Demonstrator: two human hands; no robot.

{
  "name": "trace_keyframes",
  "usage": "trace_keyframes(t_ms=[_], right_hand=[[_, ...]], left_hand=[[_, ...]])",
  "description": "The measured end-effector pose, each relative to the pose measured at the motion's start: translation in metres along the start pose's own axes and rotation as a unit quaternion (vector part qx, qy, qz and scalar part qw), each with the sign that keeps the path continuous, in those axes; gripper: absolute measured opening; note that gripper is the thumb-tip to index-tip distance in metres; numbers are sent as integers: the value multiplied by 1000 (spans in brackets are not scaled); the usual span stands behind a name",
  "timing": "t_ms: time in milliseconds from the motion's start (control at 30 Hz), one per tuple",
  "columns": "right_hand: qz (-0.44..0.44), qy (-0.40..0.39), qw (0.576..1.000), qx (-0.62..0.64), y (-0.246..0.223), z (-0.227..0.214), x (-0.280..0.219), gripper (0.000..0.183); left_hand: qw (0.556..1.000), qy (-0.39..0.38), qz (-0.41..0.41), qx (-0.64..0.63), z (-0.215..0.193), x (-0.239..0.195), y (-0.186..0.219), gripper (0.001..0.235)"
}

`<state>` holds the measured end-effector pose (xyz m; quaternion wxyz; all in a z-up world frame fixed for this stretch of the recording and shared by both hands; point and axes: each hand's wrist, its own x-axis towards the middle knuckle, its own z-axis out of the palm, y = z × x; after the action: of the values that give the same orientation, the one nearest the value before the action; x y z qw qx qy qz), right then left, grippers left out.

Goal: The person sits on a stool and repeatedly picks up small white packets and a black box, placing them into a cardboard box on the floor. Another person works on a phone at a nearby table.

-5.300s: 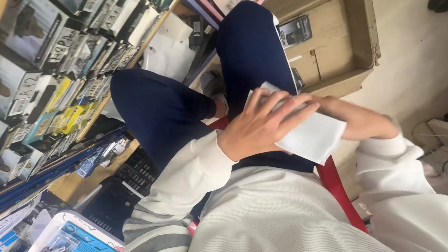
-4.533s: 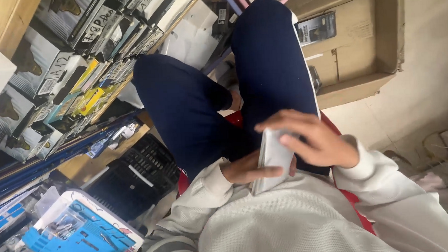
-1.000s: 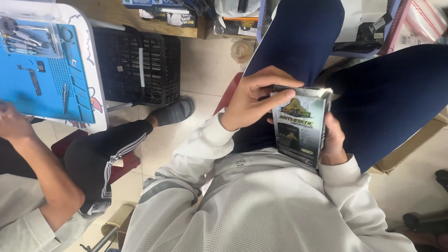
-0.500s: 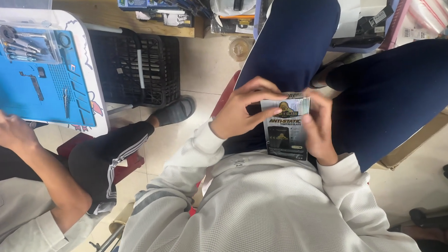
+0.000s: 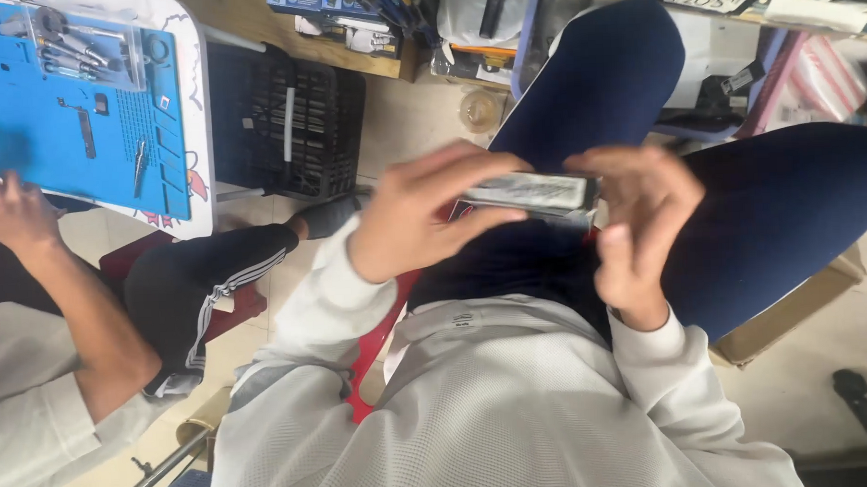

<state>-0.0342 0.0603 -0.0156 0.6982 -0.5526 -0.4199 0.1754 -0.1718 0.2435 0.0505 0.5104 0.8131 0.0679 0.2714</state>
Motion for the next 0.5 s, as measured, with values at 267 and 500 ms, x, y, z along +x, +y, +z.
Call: trace_keyframes(t_ms=[267, 500], right_hand=[[48, 128, 984, -116, 2, -21, 15, 42], [119, 105, 978, -132, 19, -34, 1, 37]], left_hand=[[924, 77, 259, 272, -55, 5, -12, 31], [869, 146, 302, 363, -54, 9, -42, 41]])
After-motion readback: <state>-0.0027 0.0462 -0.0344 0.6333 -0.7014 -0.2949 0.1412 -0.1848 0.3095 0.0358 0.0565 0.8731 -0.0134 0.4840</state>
